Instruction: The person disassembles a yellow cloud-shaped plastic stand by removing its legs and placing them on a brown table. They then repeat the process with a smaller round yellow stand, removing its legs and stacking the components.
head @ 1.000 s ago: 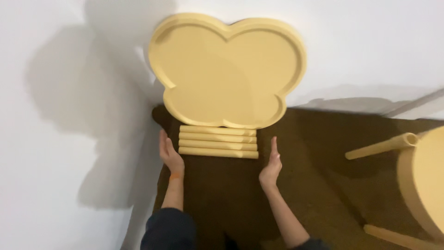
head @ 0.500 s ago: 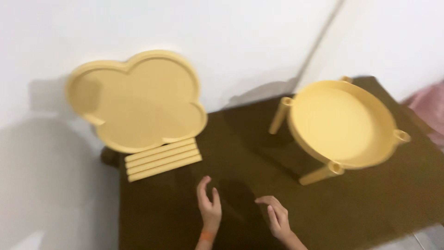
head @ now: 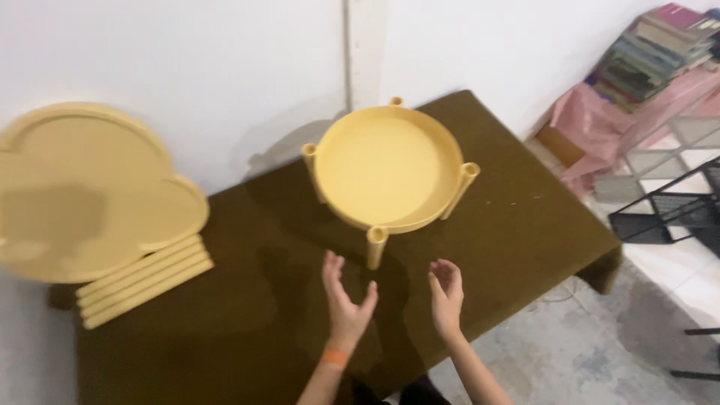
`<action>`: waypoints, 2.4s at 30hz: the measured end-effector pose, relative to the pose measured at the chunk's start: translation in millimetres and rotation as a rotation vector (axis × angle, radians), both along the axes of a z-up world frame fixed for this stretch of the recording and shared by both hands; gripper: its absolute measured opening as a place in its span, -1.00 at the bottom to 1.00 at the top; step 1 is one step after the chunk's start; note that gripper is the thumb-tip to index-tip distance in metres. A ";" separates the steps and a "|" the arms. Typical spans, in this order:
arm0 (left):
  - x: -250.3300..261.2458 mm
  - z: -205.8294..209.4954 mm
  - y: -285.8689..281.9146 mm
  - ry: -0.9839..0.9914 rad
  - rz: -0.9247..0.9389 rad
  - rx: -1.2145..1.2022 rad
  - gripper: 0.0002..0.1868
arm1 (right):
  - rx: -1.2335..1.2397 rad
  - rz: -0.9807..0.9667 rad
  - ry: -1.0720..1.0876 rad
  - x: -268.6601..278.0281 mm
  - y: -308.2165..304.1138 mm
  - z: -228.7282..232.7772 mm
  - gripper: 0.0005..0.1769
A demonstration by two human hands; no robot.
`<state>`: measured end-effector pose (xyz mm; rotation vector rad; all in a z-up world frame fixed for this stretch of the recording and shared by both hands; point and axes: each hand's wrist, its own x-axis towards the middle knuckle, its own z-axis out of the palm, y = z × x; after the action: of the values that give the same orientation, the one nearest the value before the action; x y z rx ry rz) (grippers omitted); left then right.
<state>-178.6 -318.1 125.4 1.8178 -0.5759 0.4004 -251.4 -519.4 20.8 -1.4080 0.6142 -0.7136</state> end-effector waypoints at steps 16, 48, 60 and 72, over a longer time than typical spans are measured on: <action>43.9 41.7 -149.6 -0.586 0.451 0.937 -0.68 | 0.412 0.814 -0.162 45.6 -82.7 33.7 -0.33; -30.7 -130.9 -68.1 0.933 0.200 -1.258 -0.38 | 0.069 0.687 0.486 38.2 -33.9 -21.4 -0.51; -63.1 -111.0 -92.5 1.106 -0.445 -0.246 -0.40 | -0.146 -0.158 -0.041 4.3 -40.5 -45.6 -0.43; -39.5 -43.6 58.6 0.762 0.617 0.148 -0.53 | -1.093 0.808 -0.103 41.7 85.4 34.8 0.05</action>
<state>-218.1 -259.5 81.8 2.0827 0.5043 0.0395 -209.7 -433.9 55.6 -2.3655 -0.5558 -0.4300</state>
